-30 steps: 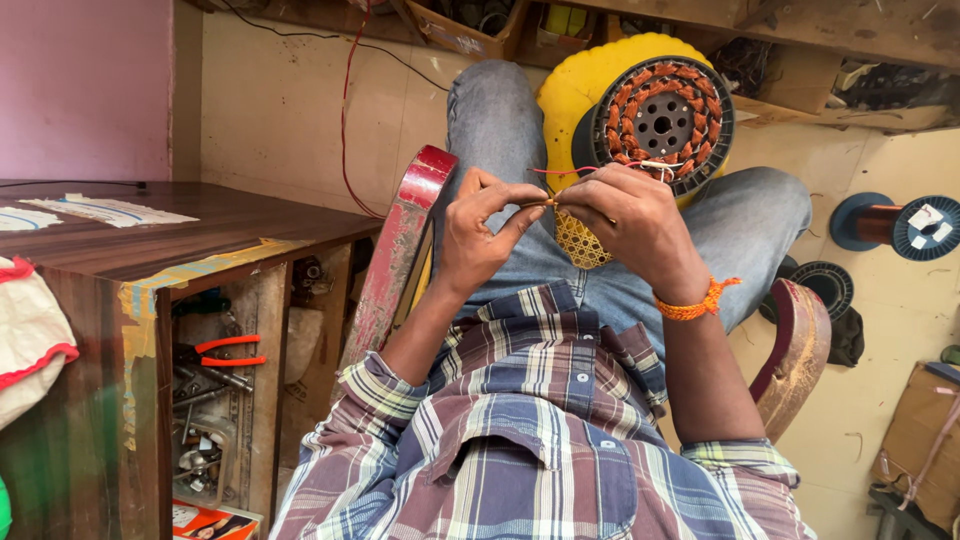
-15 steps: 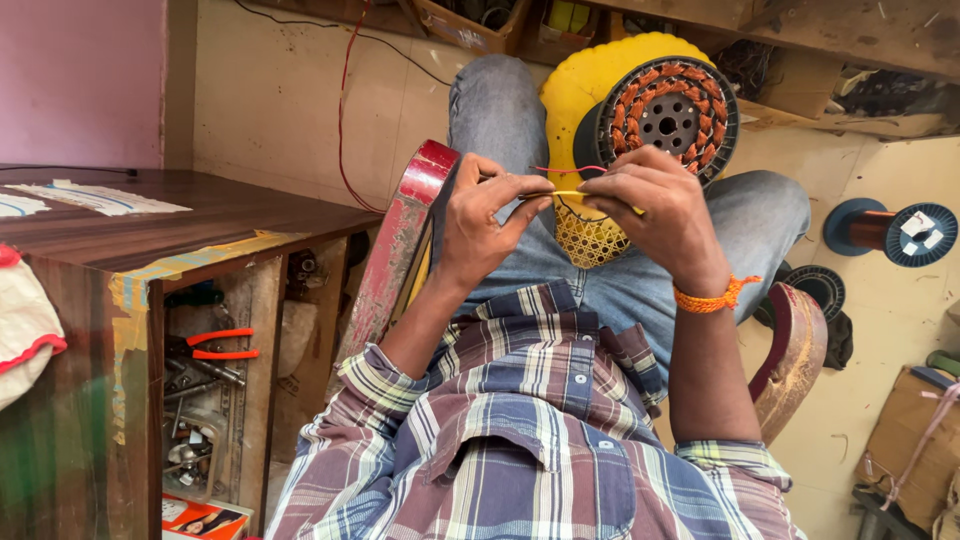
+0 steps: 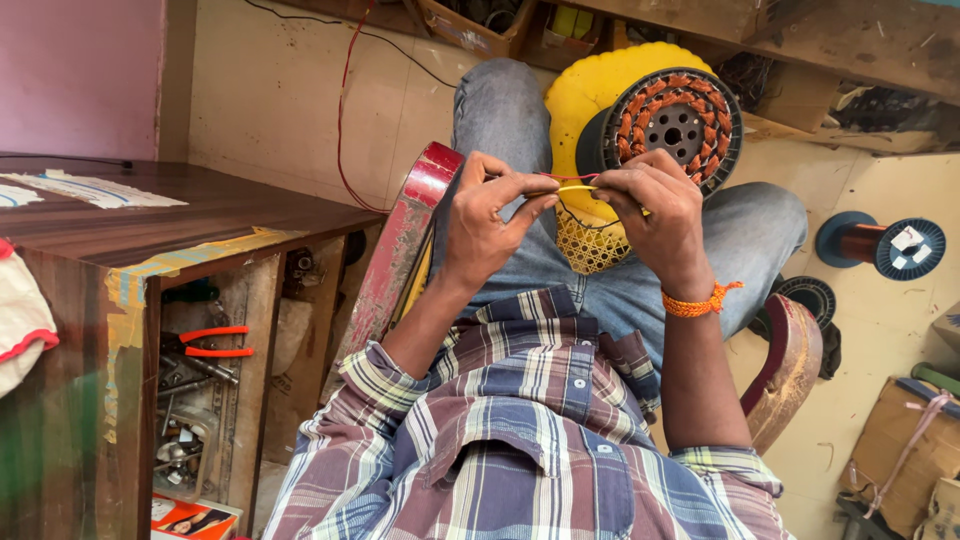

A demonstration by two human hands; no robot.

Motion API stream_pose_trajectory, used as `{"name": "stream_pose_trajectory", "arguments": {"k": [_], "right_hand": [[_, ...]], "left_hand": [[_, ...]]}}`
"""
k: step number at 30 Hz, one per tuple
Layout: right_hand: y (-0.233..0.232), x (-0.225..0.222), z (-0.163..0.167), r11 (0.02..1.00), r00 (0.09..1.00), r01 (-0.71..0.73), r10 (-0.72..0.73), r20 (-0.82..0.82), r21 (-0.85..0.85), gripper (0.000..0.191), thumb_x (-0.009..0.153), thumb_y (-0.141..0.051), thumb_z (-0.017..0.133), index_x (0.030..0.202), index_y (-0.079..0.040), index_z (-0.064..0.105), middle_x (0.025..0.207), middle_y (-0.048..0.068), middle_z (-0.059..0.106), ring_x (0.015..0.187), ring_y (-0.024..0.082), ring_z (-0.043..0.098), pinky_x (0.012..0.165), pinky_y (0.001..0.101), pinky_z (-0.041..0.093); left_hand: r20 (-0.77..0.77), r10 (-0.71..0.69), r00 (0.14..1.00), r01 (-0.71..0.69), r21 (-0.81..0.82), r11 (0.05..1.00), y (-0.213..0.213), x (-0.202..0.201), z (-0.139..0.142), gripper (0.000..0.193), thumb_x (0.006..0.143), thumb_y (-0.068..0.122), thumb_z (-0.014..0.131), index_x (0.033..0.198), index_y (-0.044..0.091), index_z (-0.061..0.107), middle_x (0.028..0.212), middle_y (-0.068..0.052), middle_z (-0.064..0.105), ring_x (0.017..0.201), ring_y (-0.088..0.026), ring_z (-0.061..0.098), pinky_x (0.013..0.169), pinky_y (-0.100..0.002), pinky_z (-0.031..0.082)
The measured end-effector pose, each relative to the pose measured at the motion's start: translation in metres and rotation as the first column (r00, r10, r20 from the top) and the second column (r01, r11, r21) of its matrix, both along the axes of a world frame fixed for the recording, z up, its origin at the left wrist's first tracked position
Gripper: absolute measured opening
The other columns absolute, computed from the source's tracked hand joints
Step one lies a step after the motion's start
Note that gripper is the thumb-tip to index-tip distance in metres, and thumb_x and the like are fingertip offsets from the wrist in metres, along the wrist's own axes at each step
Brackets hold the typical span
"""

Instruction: The person sits in a chair with a fan motor stator on their lap and joins the colored wire leads of the windings by twisting them together in pairs by hand. They then stand and place the wired stator and a small plastic packet of parts on the workbench.

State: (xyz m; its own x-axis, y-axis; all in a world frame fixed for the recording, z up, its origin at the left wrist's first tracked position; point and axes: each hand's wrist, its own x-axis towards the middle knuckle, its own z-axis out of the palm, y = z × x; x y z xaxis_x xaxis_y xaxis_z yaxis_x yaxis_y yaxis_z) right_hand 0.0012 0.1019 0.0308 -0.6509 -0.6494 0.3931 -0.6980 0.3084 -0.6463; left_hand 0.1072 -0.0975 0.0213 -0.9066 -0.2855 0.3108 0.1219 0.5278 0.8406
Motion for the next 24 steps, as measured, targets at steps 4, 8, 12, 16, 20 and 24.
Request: {"name": "stream_pose_trajectory", "arguments": {"k": [4, 8, 12, 16, 20, 24], "right_hand": [[-0.001, 0.001, 0.000, 1.000, 0.999, -0.005, 0.004, 0.037, 0.012, 0.018, 0.086, -0.002, 0.085, 0.098, -0.003, 0.072, 0.093, 0.010, 0.073, 0.083, 0.025, 0.067, 0.075, 0.0360, 0.054], [-0.003, 0.005, -0.004, 0.999, 0.998, -0.010, 0.012, 0.062, -0.038, 0.017, 0.087, 0.001, 0.083, 0.098, -0.002, 0.069, 0.094, 0.010, 0.073, 0.086, 0.025, 0.068, 0.078, 0.0360, 0.054], [-0.002, 0.009, -0.008, 0.996, 0.996, 0.038, -0.031, 0.086, -0.083, 0.015, 0.090, 0.002, 0.081, 0.099, -0.002, 0.070, 0.096, 0.011, 0.073, 0.089, 0.024, 0.070, 0.081, 0.0351, 0.055], [0.004, 0.007, -0.010, 0.985, 0.981, 0.118, -0.096, 0.170, -0.126, 0.014, 0.090, 0.000, 0.083, 0.099, -0.001, 0.073, 0.095, 0.010, 0.075, 0.084, 0.022, 0.071, 0.076, 0.0320, 0.054], [0.007, 0.001, -0.010, 0.984, 0.975, 0.148, -0.130, 0.180, -0.096, 0.015, 0.090, -0.003, 0.085, 0.102, -0.002, 0.076, 0.096, 0.009, 0.076, 0.083, 0.021, 0.070, 0.074, 0.0310, 0.054], [0.005, 0.001, -0.006, 0.990, 0.994, 0.053, -0.041, 0.099, -0.127, 0.027, 0.083, -0.009, 0.089, 0.103, -0.001, 0.072, 0.099, 0.010, 0.075, 0.088, 0.023, 0.069, 0.079, 0.0329, 0.054]], "left_hand": [[0.046, 0.006, 0.999, -0.008, 0.045, 0.999, 0.009, -0.003, -0.002, 0.020, 0.084, 0.015, 0.086, 0.104, 0.013, 0.081, 0.095, 0.000, 0.076, 0.092, -0.016, 0.060, 0.080, -0.031, 0.053], [0.110, 0.015, 0.994, -0.026, 0.105, 0.994, 0.018, -0.006, -0.001, 0.021, 0.083, 0.016, 0.087, 0.103, 0.013, 0.082, 0.096, -0.004, 0.073, 0.095, -0.015, 0.064, 0.083, -0.029, 0.055], [0.164, -0.002, 0.986, -0.036, 0.229, 0.973, 0.026, -0.009, -0.005, 0.020, 0.086, 0.015, 0.085, 0.106, 0.012, 0.083, 0.099, -0.007, 0.069, 0.096, -0.012, 0.067, 0.086, -0.024, 0.060], [0.089, -0.122, 0.988, -0.004, 0.823, 0.567, 0.034, -0.014, -0.025, 0.031, 0.085, 0.012, 0.079, 0.114, 0.011, 0.070, 0.112, 0.002, 0.070, 0.097, -0.006, 0.068, 0.091, -0.022, 0.056], [-0.040, -0.059, 0.997, 0.067, 0.816, 0.574, 0.032, -0.012, -0.049, 0.016, 0.099, 0.002, 0.077, 0.115, 0.002, 0.077, 0.103, -0.003, 0.073, 0.097, -0.009, 0.062, 0.095, -0.025, 0.052], [-0.014, -0.064, 0.998, 0.059, 0.616, 0.785, 0.021, -0.004, -0.057, 0.013, 0.104, 0.000, 0.077, 0.117, 0.000, 0.079, 0.094, -0.007, 0.075, 0.097, -0.011, 0.057, 0.091, -0.023, 0.049]]}}
